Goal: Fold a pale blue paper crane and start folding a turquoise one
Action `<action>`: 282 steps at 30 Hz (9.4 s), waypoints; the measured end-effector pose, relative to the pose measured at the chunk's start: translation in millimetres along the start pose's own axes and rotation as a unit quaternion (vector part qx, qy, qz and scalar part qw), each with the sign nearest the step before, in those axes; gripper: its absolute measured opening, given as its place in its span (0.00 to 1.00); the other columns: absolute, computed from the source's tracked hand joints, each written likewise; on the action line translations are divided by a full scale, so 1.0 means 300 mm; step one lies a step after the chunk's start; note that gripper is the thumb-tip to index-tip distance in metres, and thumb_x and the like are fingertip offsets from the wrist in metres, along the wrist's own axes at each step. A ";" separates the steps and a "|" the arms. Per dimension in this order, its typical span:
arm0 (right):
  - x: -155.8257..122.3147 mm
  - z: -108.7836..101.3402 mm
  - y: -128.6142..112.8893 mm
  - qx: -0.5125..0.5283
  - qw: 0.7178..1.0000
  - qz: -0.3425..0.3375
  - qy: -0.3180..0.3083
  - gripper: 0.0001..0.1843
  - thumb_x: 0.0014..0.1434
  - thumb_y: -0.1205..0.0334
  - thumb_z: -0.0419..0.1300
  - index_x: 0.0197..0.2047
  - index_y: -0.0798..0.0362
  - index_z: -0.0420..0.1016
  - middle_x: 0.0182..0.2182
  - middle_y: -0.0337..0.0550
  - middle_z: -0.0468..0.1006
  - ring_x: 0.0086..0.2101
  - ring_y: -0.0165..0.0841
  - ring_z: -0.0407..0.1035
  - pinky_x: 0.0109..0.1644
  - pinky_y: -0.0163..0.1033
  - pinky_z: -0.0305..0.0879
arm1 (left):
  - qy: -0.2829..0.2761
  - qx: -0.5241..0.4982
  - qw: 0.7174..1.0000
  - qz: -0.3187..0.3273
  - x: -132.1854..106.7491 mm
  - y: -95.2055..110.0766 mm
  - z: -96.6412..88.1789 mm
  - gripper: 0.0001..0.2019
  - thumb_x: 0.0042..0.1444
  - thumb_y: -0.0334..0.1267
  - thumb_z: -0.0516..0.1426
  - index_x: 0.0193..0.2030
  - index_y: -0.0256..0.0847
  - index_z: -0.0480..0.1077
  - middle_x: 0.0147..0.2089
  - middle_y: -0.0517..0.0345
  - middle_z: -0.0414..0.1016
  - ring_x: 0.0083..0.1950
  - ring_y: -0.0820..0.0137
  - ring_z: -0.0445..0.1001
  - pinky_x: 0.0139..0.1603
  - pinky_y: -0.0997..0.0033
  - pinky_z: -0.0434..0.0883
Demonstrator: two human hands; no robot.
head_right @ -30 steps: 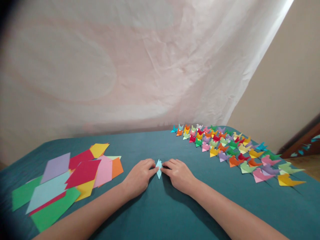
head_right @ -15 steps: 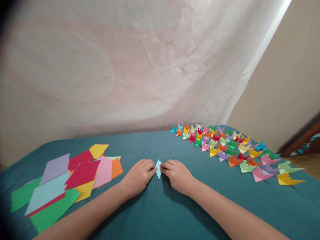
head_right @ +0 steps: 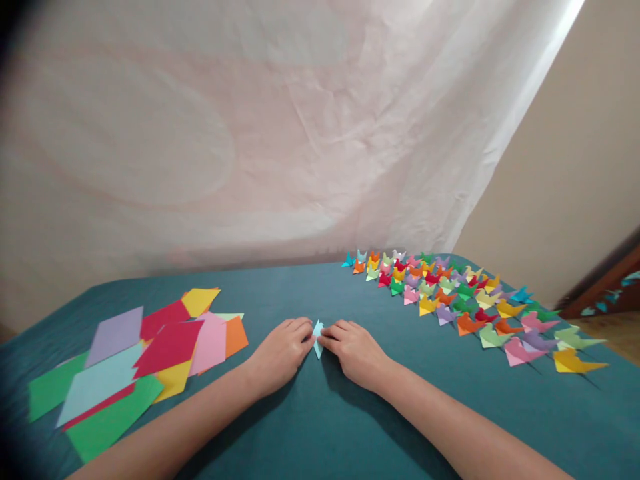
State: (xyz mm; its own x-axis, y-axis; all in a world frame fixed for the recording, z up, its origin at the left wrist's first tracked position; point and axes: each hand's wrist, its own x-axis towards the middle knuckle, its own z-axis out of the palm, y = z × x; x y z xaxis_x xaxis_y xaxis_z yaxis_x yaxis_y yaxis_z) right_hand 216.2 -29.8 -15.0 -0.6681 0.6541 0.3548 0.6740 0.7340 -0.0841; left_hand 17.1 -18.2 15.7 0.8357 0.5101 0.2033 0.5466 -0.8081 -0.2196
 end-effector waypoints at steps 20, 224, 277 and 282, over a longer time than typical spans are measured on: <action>0.016 -0.037 -0.027 -0.048 0.997 0.017 -0.061 0.15 0.61 0.70 0.52 0.49 0.52 0.72 0.45 0.46 0.73 0.44 0.37 0.64 0.46 0.42 0.63 | -0.027 -0.026 0.999 -0.002 -0.005 -0.010 -0.011 0.08 0.60 0.29 0.50 0.38 0.35 0.70 0.38 0.50 0.69 0.43 0.64 0.66 0.44 0.65 0.66; 0.016 -0.019 -0.055 0.153 0.959 0.096 0.217 0.06 0.53 0.72 0.55 0.32 0.51 0.67 0.28 0.40 0.72 0.32 0.33 0.65 0.37 0.38 0.60 | 0.195 -0.525 0.808 -0.184 -0.005 -0.013 0.035 0.06 0.51 0.36 0.61 0.37 0.40 0.73 0.39 0.55 0.71 0.42 0.67 0.69 0.46 0.68 0.65; 0.006 -0.004 -0.013 0.186 0.973 0.101 0.089 0.05 0.58 0.69 0.57 0.31 0.52 0.72 0.34 0.41 0.73 0.36 0.32 0.67 0.42 0.40 0.64 | 0.094 -0.310 0.939 -0.121 -0.024 -0.031 0.046 0.08 0.60 0.37 0.53 0.34 0.41 0.73 0.38 0.56 0.72 0.43 0.68 0.67 0.46 0.67 0.65; 0.017 0.000 -0.009 0.208 0.967 0.116 0.090 0.07 0.58 0.69 0.57 0.29 0.53 0.71 0.34 0.42 0.72 0.36 0.32 0.67 0.42 0.40 0.64 | 0.098 -0.325 0.929 -0.146 -0.018 -0.034 0.057 0.08 0.58 0.38 0.55 0.33 0.41 0.73 0.37 0.56 0.71 0.42 0.68 0.68 0.46 0.67 0.65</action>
State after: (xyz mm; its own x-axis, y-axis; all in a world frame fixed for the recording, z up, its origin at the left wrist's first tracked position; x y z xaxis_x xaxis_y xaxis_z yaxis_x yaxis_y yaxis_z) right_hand 210.9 -28.5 -13.1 -0.4236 0.7951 0.4340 0.5890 0.6057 -0.5349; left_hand 7.7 -7.6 0.4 0.5960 0.7238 0.3477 0.5480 -0.6831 0.4828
